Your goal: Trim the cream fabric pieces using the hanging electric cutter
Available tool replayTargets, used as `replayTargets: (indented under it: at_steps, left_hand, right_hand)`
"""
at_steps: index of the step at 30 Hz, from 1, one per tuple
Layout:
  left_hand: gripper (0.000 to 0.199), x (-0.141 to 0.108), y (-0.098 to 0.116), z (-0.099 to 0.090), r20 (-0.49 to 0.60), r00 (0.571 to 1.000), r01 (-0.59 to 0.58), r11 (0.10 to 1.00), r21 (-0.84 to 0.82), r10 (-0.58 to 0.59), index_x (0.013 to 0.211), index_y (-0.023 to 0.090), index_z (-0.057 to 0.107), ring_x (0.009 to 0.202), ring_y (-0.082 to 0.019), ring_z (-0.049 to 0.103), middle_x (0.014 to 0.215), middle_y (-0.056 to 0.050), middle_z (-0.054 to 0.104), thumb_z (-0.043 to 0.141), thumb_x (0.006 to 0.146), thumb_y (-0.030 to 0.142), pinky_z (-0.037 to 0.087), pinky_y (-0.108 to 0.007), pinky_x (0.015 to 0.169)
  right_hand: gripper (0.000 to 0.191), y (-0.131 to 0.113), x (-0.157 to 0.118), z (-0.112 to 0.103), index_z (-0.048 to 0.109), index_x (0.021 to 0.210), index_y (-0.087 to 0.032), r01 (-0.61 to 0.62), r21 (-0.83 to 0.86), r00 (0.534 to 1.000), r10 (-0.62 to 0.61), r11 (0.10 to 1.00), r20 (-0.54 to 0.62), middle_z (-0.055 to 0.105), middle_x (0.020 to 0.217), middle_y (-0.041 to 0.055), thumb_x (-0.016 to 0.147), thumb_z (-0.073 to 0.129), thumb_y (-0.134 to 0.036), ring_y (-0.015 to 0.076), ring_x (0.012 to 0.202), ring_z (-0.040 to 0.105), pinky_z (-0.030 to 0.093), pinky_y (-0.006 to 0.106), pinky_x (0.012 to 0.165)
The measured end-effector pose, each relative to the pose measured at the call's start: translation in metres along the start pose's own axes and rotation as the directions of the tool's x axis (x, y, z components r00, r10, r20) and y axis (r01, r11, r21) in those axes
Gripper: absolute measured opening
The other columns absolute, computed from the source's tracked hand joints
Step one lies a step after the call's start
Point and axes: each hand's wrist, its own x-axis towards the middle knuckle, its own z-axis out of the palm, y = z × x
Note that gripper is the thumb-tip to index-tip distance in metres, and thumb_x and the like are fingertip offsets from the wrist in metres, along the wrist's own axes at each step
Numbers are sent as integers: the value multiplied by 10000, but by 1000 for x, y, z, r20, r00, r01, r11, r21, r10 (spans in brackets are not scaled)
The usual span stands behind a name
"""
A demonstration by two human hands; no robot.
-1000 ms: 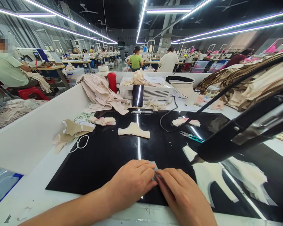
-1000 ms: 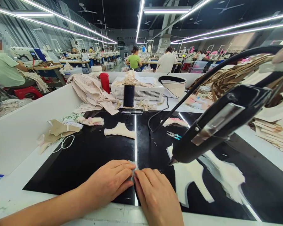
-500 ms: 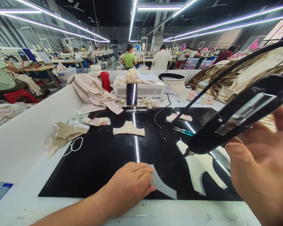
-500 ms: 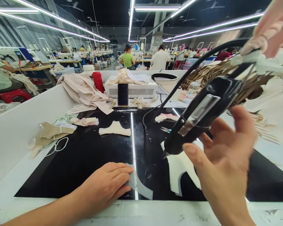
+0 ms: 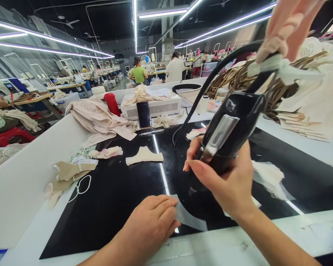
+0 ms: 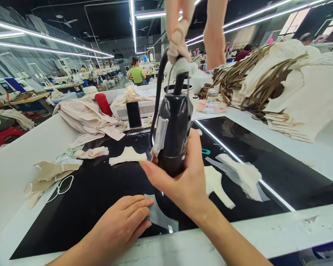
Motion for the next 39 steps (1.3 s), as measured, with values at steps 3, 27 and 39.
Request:
replayTargets:
  at_steps: [3,27,39]
  left_hand:
    - [212,1,-1,1,-10,1000,-12,1000,19,12,1005,162,599,1102,-199,709,1195,-39,749,433,1097,257,620,-358,902]
    - [246,2,-2,3,-45,998,-32,999,36,34,966,156,607,1088,-182,714,1159,-33,758,435,1104,265,610,-338,893]
    - [242,3,-2,1,-47,998,-28,999,28,29,938,164,596,1092,-167,715,1157,-20,760,439,1099,253,608,-322,894]
  right_hand:
    - [435,0,-6,18,433,1081,-281,-5,31,997,7,999,-78,606,769,-61,837,790,-325,138,547,615,552,295,497]
    - [405,15,-13,27,410,1003,-304,48,99,995,-39,994,-91,540,688,-83,832,768,-225,140,514,579,490,255,419]
    - [345,19,-13,29,462,1019,-290,47,108,992,-34,993,-122,630,798,-47,845,752,-222,130,546,608,553,271,479]
